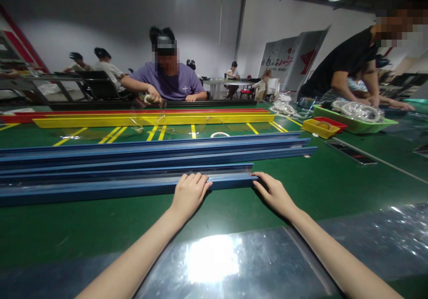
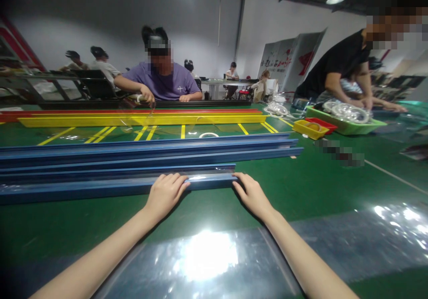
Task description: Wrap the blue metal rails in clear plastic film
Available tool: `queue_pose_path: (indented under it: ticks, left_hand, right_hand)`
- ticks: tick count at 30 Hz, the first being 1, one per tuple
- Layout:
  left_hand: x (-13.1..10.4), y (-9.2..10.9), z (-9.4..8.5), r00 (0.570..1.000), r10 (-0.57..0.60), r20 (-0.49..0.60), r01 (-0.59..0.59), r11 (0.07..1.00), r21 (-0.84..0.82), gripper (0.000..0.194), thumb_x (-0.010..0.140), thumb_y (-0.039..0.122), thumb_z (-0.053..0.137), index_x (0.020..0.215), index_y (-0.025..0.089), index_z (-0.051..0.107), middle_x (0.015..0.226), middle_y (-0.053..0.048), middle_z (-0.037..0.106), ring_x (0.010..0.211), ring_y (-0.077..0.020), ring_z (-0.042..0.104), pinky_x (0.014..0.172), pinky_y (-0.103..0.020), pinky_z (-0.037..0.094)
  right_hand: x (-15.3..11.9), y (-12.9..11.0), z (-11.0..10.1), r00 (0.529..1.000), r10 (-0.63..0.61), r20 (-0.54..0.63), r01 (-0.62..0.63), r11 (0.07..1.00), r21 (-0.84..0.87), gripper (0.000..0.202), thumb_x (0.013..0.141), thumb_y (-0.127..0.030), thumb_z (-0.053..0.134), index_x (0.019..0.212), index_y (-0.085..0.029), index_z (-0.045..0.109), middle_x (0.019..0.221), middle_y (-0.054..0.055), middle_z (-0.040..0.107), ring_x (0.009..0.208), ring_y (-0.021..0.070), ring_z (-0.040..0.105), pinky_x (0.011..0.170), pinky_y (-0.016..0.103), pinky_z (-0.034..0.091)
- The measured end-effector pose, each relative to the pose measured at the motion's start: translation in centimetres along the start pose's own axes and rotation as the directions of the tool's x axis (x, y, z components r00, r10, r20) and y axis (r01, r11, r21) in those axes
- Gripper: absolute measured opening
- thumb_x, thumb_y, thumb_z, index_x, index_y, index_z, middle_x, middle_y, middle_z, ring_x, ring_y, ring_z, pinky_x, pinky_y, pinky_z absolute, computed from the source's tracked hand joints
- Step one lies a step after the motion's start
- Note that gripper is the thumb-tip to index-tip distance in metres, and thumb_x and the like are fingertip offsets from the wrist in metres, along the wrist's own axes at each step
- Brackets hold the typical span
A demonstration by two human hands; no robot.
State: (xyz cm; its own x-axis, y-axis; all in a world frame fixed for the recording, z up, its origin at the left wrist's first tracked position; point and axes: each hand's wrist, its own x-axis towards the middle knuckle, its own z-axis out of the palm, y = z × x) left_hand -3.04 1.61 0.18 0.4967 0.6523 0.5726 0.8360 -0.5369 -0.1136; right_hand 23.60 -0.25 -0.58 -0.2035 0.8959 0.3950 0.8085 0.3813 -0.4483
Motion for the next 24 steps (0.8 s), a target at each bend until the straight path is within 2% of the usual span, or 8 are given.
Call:
queue_pose_path:
  ticks: [24]
  left_hand:
    - [0.05, 0.03, 0.12, 1.000, -0.009, -0.001, 0.009, 1.000, 0.018, 0.029, 0.088, 0.033, 0.035, 0.076, 0.017, 0.056, 0.069, -0.002, 0.059, 0.065, -0.0152, 0.049, 0.061, -0.029, 0.027]
  right_hand:
    - [0.08, 0.19, 0.02, 0.997, 0.070, -0.022, -0.071, 0.997, -0.010, 0.019, 0.082, -0.036, 0.040, 0.090, -0.021, 0.048, 0.082, 0.004, 0.058, 0.075, 0.0173, 0.055, 0.068, 0.029, 0.042]
